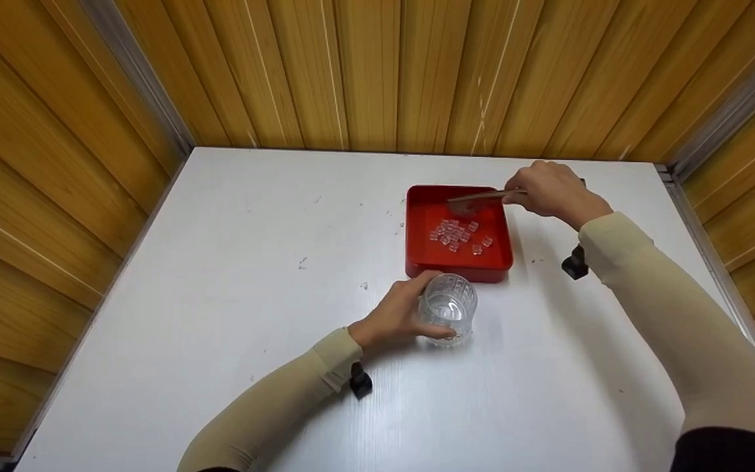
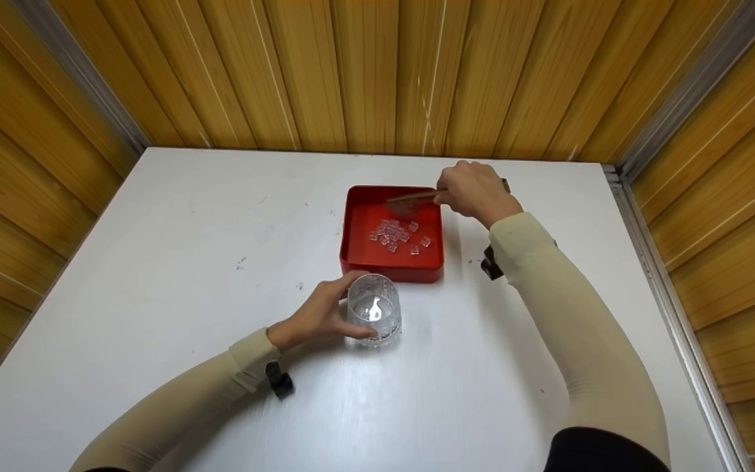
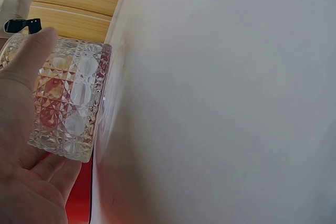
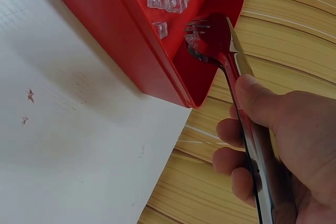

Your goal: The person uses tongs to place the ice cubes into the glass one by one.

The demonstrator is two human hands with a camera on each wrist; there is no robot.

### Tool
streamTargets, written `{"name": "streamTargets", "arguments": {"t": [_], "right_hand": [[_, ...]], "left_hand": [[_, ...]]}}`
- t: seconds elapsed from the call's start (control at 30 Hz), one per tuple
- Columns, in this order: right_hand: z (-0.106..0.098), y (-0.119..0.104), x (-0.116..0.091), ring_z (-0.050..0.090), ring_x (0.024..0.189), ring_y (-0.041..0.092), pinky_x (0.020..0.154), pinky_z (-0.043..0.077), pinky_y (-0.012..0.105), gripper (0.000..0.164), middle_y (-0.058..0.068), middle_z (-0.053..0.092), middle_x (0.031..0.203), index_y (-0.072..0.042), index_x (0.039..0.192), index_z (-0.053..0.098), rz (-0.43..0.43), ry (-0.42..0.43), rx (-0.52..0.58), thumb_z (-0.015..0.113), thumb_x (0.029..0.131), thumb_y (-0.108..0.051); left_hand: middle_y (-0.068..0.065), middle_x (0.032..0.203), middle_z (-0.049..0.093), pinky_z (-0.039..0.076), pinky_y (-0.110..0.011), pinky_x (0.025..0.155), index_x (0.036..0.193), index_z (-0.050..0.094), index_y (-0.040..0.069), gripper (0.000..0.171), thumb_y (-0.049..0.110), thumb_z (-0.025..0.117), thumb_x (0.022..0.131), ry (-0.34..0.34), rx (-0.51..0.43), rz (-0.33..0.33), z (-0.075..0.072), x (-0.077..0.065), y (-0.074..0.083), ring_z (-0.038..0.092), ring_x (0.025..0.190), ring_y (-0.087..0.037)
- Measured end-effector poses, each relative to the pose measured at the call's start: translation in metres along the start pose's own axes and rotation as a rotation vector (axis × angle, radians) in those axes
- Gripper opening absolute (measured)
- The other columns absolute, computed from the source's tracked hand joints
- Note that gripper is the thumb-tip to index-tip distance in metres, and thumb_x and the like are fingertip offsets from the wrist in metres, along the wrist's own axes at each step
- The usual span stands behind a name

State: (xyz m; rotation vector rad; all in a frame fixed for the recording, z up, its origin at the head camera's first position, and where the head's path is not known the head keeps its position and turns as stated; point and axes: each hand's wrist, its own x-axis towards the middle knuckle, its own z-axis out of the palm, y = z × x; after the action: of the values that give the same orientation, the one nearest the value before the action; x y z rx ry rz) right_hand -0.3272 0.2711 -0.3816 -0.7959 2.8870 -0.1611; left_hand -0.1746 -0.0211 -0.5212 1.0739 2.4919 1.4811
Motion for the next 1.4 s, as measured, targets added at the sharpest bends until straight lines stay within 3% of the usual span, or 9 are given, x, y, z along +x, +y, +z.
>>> {"name": "streamTargets", "arguments": {"t": [0.47,0.9,1.17,1.4], "right_hand": [[0.0,0.001,-0.008,0.062,0.073,0.023,0.066,0.052,0.039,0.023,0.009,0.078,0.094,-0.007,0.113,0.079,0.01,0.021,0.009,0.075,0.096,-0.021],[0.002,0.001,-0.013,0.06,0.072,0.024,0.062,0.051,0.037,0.026,0.012,0.077,0.097,-0.006,0.115,0.078,0.01,0.005,0.022,0.074,0.096,-0.022],[0.004,0.004,-0.017,0.058,0.066,0.021,0.059,0.047,0.036,0.021,0.006,0.076,0.085,-0.007,0.11,0.08,-0.026,0.052,-0.004,0.076,0.094,-0.02],[0.003,0.003,-0.019,0.058,0.069,0.022,0.06,0.048,0.036,0.024,0.008,0.077,0.09,-0.006,0.114,0.078,0.003,0.024,0.015,0.074,0.096,-0.021]], "left_hand": [[-0.004,0.123,0.07,0.052,-0.026,0.097,0.138,0.052,0.01,0.086,0.037,0.097,0.07,-0.003,-0.001,-0.01,-0.001,0.0,0.001,0.068,0.109,-0.018],[-0.005,0.123,0.071,0.053,-0.024,0.096,0.137,0.052,0.01,0.085,0.036,0.096,0.07,-0.001,0.004,-0.008,0.0,0.0,-0.002,0.068,0.108,-0.018],[-0.004,0.124,0.07,0.053,-0.027,0.097,0.139,0.051,0.011,0.087,0.038,0.096,0.07,-0.001,0.01,0.0,0.0,0.0,0.0,0.068,0.109,-0.018],[-0.005,0.124,0.07,0.053,-0.026,0.096,0.138,0.052,0.01,0.087,0.038,0.097,0.069,0.012,0.024,0.01,0.0,0.0,-0.002,0.068,0.109,-0.018]]}}
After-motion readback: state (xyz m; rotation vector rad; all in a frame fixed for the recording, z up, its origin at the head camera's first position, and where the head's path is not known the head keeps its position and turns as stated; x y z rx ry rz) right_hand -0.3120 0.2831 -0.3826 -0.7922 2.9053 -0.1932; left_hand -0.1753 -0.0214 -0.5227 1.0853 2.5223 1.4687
